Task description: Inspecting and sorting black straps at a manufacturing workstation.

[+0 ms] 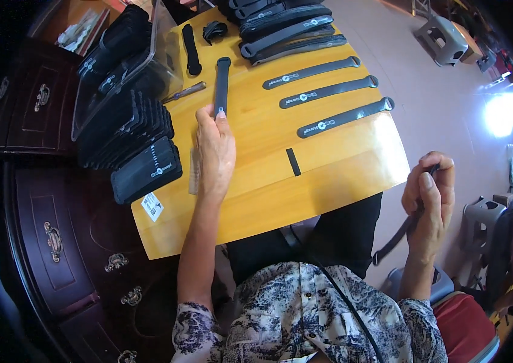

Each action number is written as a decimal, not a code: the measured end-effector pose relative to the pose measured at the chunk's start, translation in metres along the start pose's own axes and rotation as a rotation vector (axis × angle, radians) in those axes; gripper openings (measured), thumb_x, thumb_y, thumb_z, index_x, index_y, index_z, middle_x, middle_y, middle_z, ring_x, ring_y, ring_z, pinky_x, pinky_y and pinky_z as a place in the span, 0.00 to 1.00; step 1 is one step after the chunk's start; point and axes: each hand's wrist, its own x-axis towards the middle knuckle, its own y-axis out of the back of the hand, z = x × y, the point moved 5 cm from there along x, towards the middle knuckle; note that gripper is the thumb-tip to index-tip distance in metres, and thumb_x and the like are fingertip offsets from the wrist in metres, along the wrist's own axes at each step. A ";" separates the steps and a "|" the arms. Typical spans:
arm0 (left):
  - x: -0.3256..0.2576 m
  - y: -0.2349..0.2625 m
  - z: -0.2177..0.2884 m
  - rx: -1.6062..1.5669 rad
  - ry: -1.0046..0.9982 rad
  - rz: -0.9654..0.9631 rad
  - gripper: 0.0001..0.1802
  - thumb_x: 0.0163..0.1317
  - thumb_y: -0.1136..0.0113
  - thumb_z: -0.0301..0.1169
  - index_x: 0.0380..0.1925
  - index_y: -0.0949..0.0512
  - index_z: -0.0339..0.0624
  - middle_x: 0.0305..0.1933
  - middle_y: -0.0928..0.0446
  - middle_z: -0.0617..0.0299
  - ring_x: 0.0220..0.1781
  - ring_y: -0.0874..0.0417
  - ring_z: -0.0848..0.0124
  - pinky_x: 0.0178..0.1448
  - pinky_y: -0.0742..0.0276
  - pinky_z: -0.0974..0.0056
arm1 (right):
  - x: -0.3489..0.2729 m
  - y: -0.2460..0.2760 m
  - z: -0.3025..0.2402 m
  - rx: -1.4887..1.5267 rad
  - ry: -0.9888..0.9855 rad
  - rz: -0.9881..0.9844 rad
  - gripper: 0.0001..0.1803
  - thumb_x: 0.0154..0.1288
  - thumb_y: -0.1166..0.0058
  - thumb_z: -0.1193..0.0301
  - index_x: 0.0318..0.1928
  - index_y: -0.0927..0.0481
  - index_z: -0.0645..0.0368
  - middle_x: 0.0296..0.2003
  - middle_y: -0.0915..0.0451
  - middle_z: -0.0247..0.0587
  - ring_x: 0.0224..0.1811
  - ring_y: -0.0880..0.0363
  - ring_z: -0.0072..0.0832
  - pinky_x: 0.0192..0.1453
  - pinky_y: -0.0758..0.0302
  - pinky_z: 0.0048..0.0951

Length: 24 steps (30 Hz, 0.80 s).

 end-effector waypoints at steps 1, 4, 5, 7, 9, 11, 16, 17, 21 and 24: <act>0.000 0.000 0.007 0.012 -0.026 0.008 0.16 0.70 0.57 0.36 0.46 0.30 0.32 0.36 0.25 0.47 0.37 0.25 0.56 0.44 0.31 0.55 | -0.001 -0.002 0.000 -0.044 0.005 -0.029 0.15 0.69 0.56 0.66 0.51 0.33 0.61 0.24 0.35 0.30 0.20 0.45 0.11 0.21 0.48 0.13; -0.001 -0.001 0.012 0.081 -0.106 0.017 0.16 0.70 0.56 0.34 0.48 0.31 0.32 0.42 0.24 0.41 0.45 0.24 0.47 0.52 0.32 0.49 | -0.002 -0.014 0.000 0.027 -0.048 -0.053 0.19 0.69 0.60 0.61 0.52 0.33 0.62 0.24 0.34 0.31 0.19 0.45 0.12 0.21 0.46 0.13; -0.001 -0.001 0.014 0.137 -0.160 0.020 0.15 0.69 0.55 0.32 0.49 0.32 0.31 0.44 0.25 0.41 0.47 0.25 0.48 0.54 0.33 0.50 | -0.001 -0.018 0.002 0.055 -0.097 -0.073 0.22 0.68 0.63 0.59 0.53 0.33 0.62 0.25 0.33 0.31 0.19 0.45 0.12 0.21 0.46 0.12; -0.002 -0.001 0.012 0.296 -0.214 0.037 0.16 0.69 0.54 0.31 0.51 0.32 0.31 0.44 0.25 0.42 0.48 0.25 0.49 0.55 0.33 0.51 | -0.001 -0.027 0.002 0.132 -0.150 -0.093 0.22 0.68 0.63 0.60 0.53 0.33 0.62 0.25 0.33 0.32 0.19 0.46 0.12 0.20 0.47 0.13; -0.007 -0.002 0.014 0.447 -0.268 0.049 0.17 0.68 0.53 0.30 0.53 0.33 0.30 0.45 0.26 0.43 0.48 0.26 0.51 0.56 0.34 0.52 | 0.001 -0.034 0.006 0.254 -0.206 -0.130 0.20 0.69 0.64 0.62 0.53 0.33 0.62 0.26 0.33 0.32 0.18 0.47 0.11 0.18 0.48 0.13; -0.020 0.006 0.031 0.509 -0.455 0.214 0.20 0.68 0.51 0.31 0.57 0.33 0.31 0.47 0.26 0.44 0.51 0.25 0.52 0.56 0.32 0.55 | 0.005 -0.038 0.008 0.285 -0.168 -0.063 0.19 0.70 0.63 0.62 0.53 0.33 0.61 0.26 0.33 0.32 0.18 0.47 0.12 0.18 0.49 0.13; -0.100 0.009 0.065 -0.532 -0.214 -0.666 0.21 0.68 0.47 0.35 0.57 0.30 0.34 0.56 0.25 0.51 0.58 0.25 0.65 0.59 0.30 0.63 | 0.018 -0.046 0.011 0.540 0.058 0.040 0.17 0.74 0.64 0.63 0.55 0.33 0.60 0.28 0.34 0.33 0.19 0.46 0.13 0.18 0.47 0.14; -0.117 0.005 0.064 -0.659 -0.077 -0.787 0.21 0.69 0.48 0.35 0.57 0.30 0.34 0.56 0.24 0.52 0.59 0.25 0.68 0.60 0.30 0.64 | 0.022 -0.047 0.014 0.629 0.053 0.033 0.17 0.75 0.66 0.63 0.55 0.33 0.59 0.29 0.34 0.33 0.21 0.44 0.14 0.19 0.46 0.15; -0.160 0.000 0.046 -0.892 0.168 -0.865 0.18 0.69 0.47 0.30 0.56 0.29 0.33 0.50 0.22 0.54 0.46 0.19 0.72 0.47 0.24 0.70 | 0.026 -0.057 0.028 0.675 0.059 0.070 0.17 0.76 0.67 0.63 0.55 0.32 0.60 0.29 0.34 0.34 0.22 0.43 0.15 0.20 0.43 0.15; -0.167 0.005 0.021 -1.000 0.442 -0.917 0.14 0.68 0.47 0.27 0.51 0.27 0.31 0.41 0.19 0.54 0.34 0.18 0.75 0.37 0.25 0.74 | 0.022 -0.062 0.033 0.692 0.106 -0.023 0.18 0.76 0.67 0.63 0.55 0.32 0.61 0.31 0.31 0.36 0.24 0.37 0.17 0.24 0.35 0.17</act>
